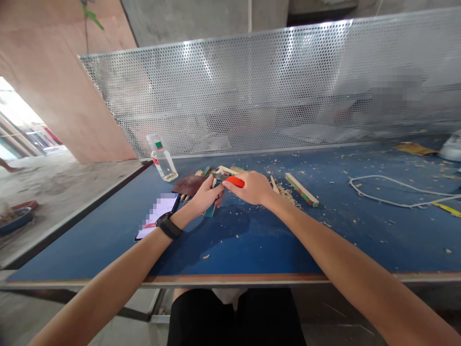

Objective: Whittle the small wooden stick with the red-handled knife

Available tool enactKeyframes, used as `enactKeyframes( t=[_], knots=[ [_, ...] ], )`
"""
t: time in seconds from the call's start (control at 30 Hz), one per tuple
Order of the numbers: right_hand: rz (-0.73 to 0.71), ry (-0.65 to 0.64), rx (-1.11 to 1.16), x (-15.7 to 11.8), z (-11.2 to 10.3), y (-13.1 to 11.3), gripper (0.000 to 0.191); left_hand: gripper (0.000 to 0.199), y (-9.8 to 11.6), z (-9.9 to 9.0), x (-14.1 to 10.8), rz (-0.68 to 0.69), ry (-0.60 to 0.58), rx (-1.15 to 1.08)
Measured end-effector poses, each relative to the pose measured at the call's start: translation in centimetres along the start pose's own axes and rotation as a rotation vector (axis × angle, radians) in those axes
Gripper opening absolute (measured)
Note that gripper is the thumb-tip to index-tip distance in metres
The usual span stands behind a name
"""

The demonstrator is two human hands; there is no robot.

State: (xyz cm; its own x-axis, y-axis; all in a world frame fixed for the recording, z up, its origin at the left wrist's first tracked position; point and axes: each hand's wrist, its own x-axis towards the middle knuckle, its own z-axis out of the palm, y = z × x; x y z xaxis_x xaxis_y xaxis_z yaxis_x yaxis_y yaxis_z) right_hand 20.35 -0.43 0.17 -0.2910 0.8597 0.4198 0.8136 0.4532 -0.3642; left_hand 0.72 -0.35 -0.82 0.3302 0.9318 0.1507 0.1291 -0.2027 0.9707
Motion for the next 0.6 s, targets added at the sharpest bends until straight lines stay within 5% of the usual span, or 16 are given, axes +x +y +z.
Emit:
enactKeyframes(
  t=[0.4,0.6],
  knots=[
    [0.072,-0.025,0.002,0.3,0.0,1.2,0.069,0.013,0.7,-0.3,0.2,0.000,0.202,0.034],
    [-0.002,-0.051,0.057,0.2,0.0,1.0,0.065,0.022,0.2,-0.2,0.4,0.040,0.170,0.059]
  ],
)
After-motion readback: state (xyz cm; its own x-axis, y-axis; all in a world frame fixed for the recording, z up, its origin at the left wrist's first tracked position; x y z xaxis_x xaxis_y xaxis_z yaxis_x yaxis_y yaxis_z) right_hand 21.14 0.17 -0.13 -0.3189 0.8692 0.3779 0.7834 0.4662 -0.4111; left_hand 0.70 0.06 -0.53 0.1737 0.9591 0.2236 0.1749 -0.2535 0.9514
